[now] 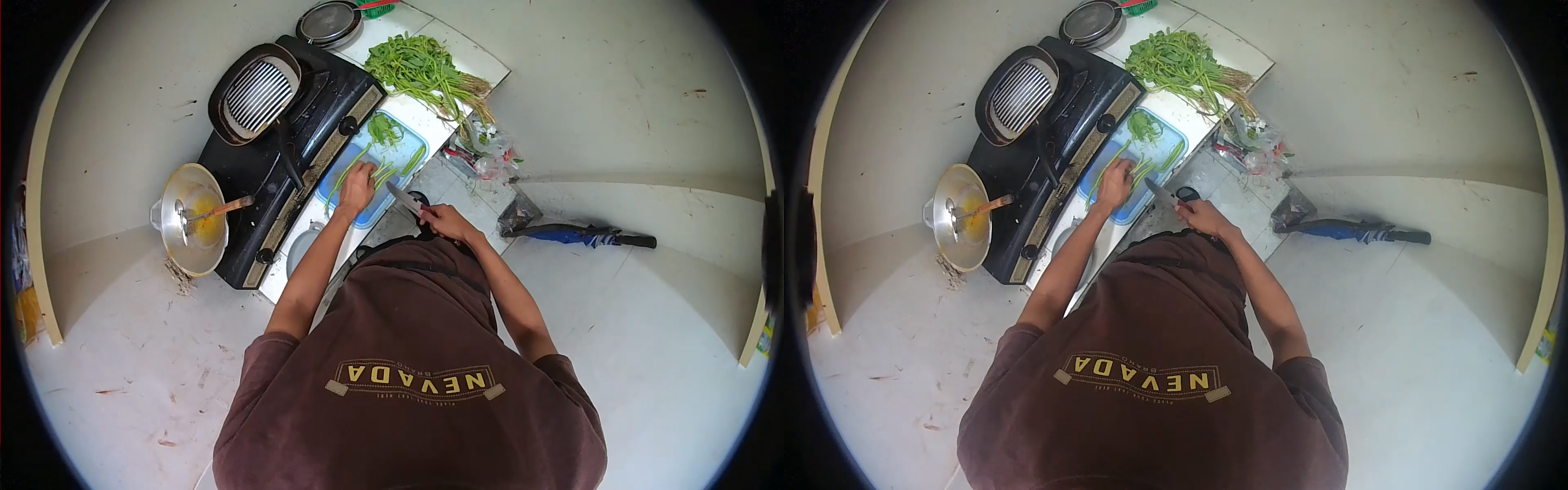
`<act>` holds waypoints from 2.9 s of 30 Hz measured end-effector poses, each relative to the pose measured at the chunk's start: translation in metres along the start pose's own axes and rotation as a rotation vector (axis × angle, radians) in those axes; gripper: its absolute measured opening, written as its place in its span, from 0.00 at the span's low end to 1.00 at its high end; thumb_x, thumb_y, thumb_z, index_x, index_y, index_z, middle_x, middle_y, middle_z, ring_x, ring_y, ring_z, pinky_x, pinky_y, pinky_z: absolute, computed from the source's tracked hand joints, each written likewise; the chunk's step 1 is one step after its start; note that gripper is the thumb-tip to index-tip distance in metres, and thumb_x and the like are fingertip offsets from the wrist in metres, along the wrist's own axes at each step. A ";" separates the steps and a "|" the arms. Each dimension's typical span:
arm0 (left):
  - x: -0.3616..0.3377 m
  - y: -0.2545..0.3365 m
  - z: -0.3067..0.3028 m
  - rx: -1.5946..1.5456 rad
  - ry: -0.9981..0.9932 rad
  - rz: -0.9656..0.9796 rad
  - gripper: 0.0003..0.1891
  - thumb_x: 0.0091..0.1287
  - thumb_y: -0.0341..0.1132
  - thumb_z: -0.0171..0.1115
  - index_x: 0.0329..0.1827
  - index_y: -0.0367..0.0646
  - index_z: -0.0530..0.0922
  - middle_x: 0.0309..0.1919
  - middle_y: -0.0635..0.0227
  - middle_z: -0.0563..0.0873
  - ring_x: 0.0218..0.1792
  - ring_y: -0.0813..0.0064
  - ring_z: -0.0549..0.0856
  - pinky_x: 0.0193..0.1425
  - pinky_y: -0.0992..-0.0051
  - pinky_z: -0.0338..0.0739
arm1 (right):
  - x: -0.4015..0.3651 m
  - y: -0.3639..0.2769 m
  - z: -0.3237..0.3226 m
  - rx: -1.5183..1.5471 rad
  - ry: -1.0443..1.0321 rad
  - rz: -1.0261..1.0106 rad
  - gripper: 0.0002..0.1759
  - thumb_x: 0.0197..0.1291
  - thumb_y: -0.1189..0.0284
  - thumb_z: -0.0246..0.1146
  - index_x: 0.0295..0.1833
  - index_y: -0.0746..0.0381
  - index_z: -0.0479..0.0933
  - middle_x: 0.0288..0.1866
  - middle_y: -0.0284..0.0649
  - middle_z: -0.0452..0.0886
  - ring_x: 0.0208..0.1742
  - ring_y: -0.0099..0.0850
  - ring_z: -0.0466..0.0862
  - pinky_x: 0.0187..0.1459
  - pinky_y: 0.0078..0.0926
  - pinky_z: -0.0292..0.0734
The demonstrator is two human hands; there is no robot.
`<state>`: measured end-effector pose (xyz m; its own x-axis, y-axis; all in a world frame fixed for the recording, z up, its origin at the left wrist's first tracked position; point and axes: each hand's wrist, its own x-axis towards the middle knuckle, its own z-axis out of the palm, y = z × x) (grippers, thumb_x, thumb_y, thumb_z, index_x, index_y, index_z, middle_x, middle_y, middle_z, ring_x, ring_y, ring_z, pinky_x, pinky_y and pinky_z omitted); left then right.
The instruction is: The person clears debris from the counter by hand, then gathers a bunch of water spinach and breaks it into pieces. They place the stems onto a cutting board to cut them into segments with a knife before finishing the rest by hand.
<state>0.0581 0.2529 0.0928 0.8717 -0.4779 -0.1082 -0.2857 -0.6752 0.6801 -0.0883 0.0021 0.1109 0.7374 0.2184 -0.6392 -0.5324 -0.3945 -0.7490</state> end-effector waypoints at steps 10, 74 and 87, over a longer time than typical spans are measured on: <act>-0.029 0.017 0.006 -0.088 0.109 0.043 0.16 0.69 0.27 0.67 0.59 0.35 0.85 0.45 0.47 0.85 0.47 0.47 0.86 0.55 0.58 0.80 | 0.023 -0.004 0.004 0.188 -0.083 0.017 0.25 0.80 0.53 0.57 0.46 0.66 0.85 0.21 0.31 0.74 0.19 0.20 0.72 0.23 0.23 0.68; -0.157 0.021 0.031 -0.031 0.499 -0.418 0.26 0.68 0.23 0.61 0.71 0.37 0.77 0.73 0.50 0.74 0.69 0.46 0.77 0.74 0.59 0.74 | 0.140 -0.105 0.011 -1.053 -0.035 -0.901 0.15 0.62 0.67 0.69 0.55 0.54 0.83 0.55 0.37 0.79 0.61 0.38 0.79 0.59 0.52 0.66; -0.125 0.003 -0.020 -0.294 0.379 -0.282 0.12 0.75 0.29 0.59 0.57 0.37 0.85 0.47 0.53 0.89 0.38 0.56 0.90 0.45 0.63 0.86 | 0.098 -0.109 0.021 -0.928 0.353 -0.774 0.19 0.61 0.67 0.68 0.58 0.55 0.82 0.60 0.37 0.77 0.69 0.38 0.74 0.73 0.75 0.50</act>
<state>-0.0440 0.3223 0.1227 0.9961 -0.0288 -0.0836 0.0552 -0.5364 0.8421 0.0335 0.0851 0.1266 0.8721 0.4790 0.1004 0.4749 -0.7790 -0.4095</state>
